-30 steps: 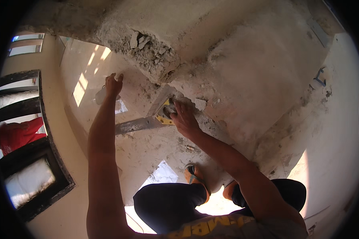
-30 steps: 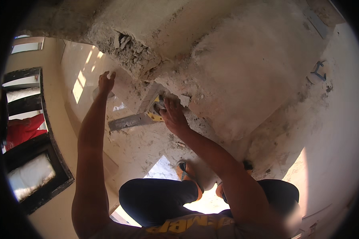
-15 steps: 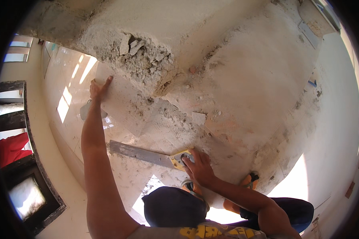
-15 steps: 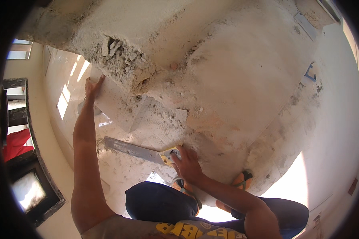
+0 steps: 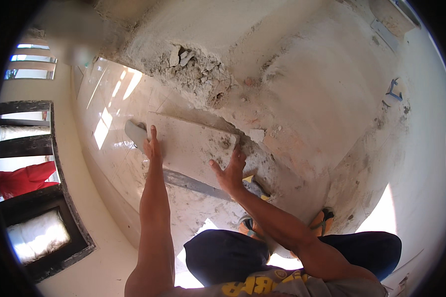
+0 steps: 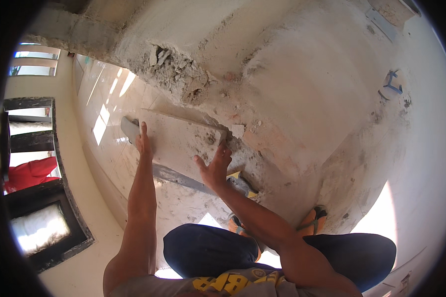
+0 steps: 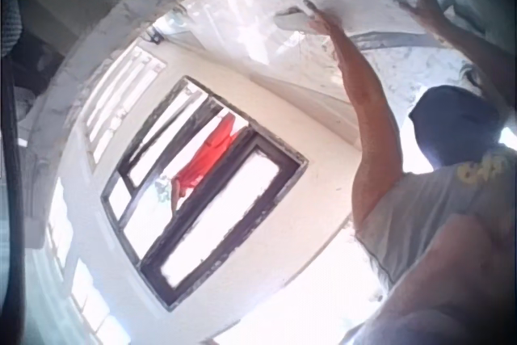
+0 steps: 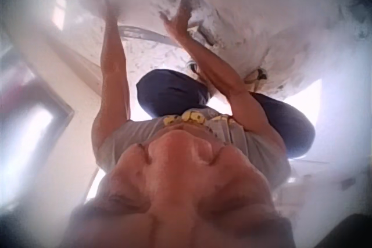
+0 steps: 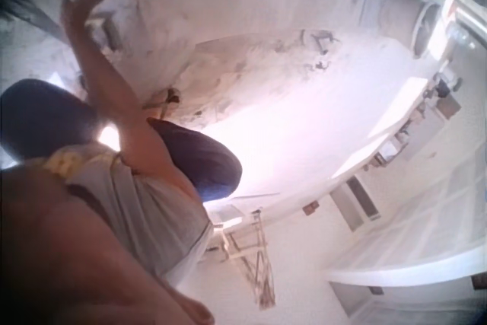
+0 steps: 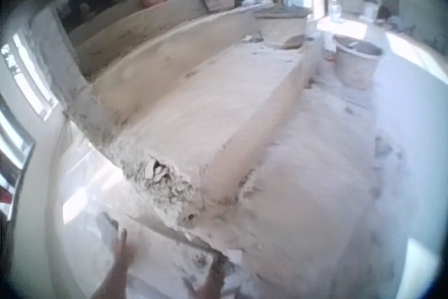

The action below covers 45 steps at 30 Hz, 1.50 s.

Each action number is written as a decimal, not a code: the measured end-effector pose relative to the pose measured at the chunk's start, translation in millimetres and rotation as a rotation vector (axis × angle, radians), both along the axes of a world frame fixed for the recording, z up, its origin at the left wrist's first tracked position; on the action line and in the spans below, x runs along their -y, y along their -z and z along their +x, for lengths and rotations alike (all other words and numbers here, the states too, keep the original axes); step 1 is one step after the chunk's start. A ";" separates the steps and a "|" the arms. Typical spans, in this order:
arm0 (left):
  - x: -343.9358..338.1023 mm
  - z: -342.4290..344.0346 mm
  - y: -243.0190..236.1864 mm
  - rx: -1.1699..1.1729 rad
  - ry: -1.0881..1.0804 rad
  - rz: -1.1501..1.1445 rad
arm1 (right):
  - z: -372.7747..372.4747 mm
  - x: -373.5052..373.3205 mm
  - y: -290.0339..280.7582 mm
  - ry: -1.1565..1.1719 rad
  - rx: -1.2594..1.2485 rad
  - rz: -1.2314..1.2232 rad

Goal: The person sits on the floor and uses a hand saw to cut a rectangular tile into two pieces.

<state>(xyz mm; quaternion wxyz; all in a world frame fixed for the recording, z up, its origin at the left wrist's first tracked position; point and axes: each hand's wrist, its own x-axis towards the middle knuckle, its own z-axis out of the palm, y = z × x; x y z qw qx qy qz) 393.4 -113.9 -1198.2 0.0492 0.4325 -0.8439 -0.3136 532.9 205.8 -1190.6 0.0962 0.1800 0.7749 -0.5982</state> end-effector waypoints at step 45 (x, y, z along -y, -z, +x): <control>-259.6 98.8 -204.7 -0.665 0.628 0.312 | 55.9 -133.0 -53.0 -0.960 -0.174 0.591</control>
